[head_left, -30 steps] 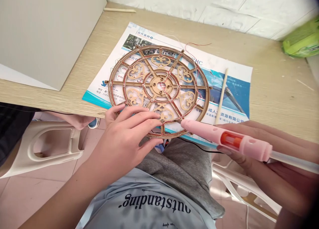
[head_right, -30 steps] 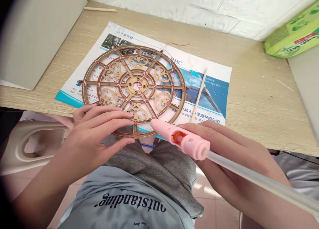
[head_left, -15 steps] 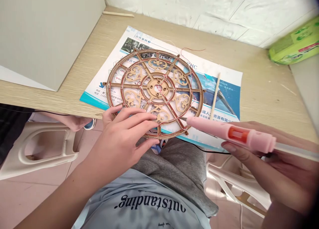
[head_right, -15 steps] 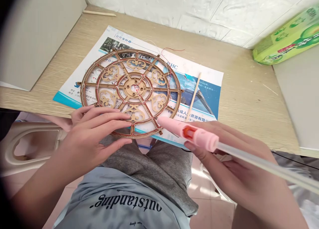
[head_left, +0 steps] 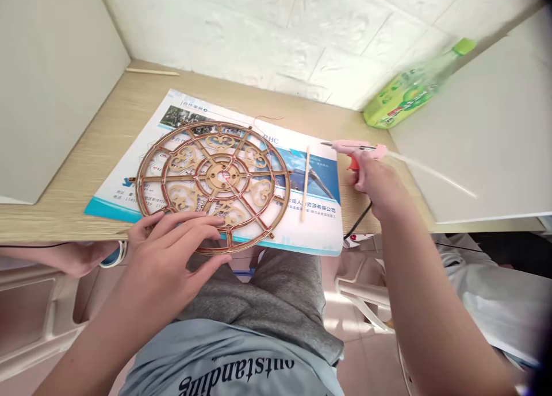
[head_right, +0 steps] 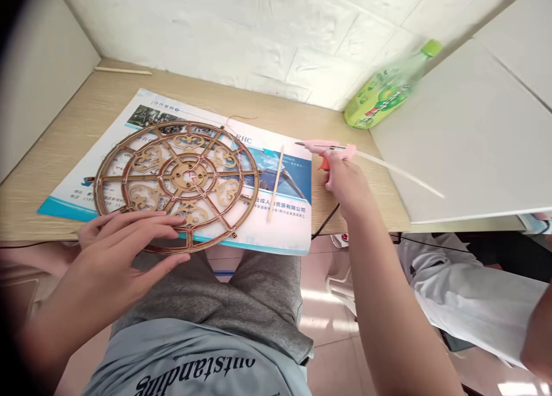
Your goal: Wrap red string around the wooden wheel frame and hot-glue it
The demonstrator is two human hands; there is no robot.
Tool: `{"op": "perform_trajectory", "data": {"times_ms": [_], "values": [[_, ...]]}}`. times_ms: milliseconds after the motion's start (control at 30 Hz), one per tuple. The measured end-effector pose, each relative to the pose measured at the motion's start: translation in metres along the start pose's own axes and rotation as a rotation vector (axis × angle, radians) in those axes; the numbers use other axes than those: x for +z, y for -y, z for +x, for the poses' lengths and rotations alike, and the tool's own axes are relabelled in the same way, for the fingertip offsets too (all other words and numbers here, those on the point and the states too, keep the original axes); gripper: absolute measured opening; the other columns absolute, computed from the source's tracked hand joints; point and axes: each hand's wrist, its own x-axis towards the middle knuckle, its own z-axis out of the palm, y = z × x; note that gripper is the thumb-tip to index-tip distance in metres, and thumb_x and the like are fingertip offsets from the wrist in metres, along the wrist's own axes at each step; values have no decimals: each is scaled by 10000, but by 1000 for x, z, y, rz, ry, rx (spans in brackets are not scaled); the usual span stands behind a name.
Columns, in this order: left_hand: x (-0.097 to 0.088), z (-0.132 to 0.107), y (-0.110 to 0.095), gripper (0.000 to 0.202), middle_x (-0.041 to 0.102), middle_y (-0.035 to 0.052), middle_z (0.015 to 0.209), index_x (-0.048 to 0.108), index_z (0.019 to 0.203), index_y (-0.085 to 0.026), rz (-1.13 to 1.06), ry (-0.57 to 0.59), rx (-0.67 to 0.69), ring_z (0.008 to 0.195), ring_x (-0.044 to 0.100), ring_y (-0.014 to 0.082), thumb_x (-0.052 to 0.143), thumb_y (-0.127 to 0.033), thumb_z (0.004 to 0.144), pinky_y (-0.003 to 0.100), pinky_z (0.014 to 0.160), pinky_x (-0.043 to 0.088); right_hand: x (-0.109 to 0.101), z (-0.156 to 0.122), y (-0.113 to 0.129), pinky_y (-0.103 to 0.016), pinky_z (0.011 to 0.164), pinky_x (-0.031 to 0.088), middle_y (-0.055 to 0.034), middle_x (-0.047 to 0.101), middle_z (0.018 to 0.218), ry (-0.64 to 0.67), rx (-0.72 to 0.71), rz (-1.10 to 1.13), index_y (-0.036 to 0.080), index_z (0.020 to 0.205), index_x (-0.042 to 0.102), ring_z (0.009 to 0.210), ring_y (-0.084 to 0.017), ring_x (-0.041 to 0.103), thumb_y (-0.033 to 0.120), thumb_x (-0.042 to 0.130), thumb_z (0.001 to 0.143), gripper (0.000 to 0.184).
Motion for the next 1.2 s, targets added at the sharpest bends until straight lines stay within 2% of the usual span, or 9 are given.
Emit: {"op": "perform_trajectory", "data": {"times_ms": [200, 367, 500, 600, 767, 900, 1033, 1100, 1200], "values": [[1, 0, 1, 113, 801, -31, 1348, 639, 1119, -326, -13, 6, -1, 1295, 699, 289, 722, -330, 1043, 570, 1164, 344, -2, 9, 1, -436, 714, 432, -142, 691, 711, -104, 248, -251, 213, 712, 657, 742, -294, 621, 539, 625, 1006, 440], [2, -1, 3, 160, 799, -34, 1361, 629, 1161, -331, 20, 6, 24, 1314, 696, 285, 733, -320, 1039, 550, 1151, 323, 5, -19, 17, -415, 739, 413, -136, 714, 838, -200, 138, -311, 242, 872, 581, 871, -310, 635, 525, 651, 991, 316], [1, -2, 3, 156, 794, -25, 1379, 620, 1166, -330, 13, 18, 6, 1344, 683, 290, 719, -322, 1047, 554, 1167, 311, 34, -40, 35, -369, 698, 420, -66, 716, 831, 108, -61, -253, 232, 1053, 653, 798, -261, 652, 589, 690, 970, 368], [0, -2, 3, 160, 794, -20, 1386, 616, 1173, -332, -6, 24, -2, 1345, 680, 283, 716, -326, 1049, 546, 1174, 305, 47, -40, 48, -345, 657, 357, -19, 710, 773, 310, -155, -252, 229, 1266, 647, 747, -244, 628, 405, 686, 964, 352], [-1, -2, 3, 153, 799, -20, 1377, 623, 1151, -323, -17, 3, 14, 1333, 695, 271, 726, -297, 1040, 512, 1193, 264, 35, -32, 55, -318, 585, 350, 23, 656, 658, 439, -162, -169, 227, 1242, 731, 591, -191, 548, 222, 632, 862, 393], [-2, -3, 2, 177, 812, -37, 1343, 626, 1150, -313, -19, -10, 25, 1310, 705, 252, 743, -272, 1024, 487, 1190, 264, 18, -41, 47, -328, 647, 496, -40, 736, 763, 461, -160, 26, 208, 1009, 791, 704, -204, 656, 334, 571, 921, 268], [-4, -3, 0, 181, 812, -71, 1341, 630, 1140, -310, -32, 5, -6, 1326, 698, 232, 761, -279, 1018, 477, 1196, 267, 13, -57, 36, -324, 738, 561, -35, 798, 890, 315, -239, 369, 250, 956, 754, 809, -207, 722, 432, 881, 856, 243], [-4, -3, -1, 169, 813, -83, 1341, 641, 1133, -314, -37, 3, -21, 1330, 698, 225, 765, -295, 1020, 476, 1204, 262, 18, -66, 37, -313, 672, 545, -31, 730, 715, 201, -272, 602, 253, 830, 753, 667, -181, 665, 601, 828, 939, 372], [-3, -4, -1, 137, 814, -70, 1356, 659, 1123, -314, -47, 2, -37, 1338, 695, 219, 758, -321, 1029, 482, 1206, 260, 33, -80, 45, -367, 591, 574, -114, 760, 738, 302, -218, 744, 243, 928, 889, 618, -228, 690, 891, 545, 978, 735]]}}
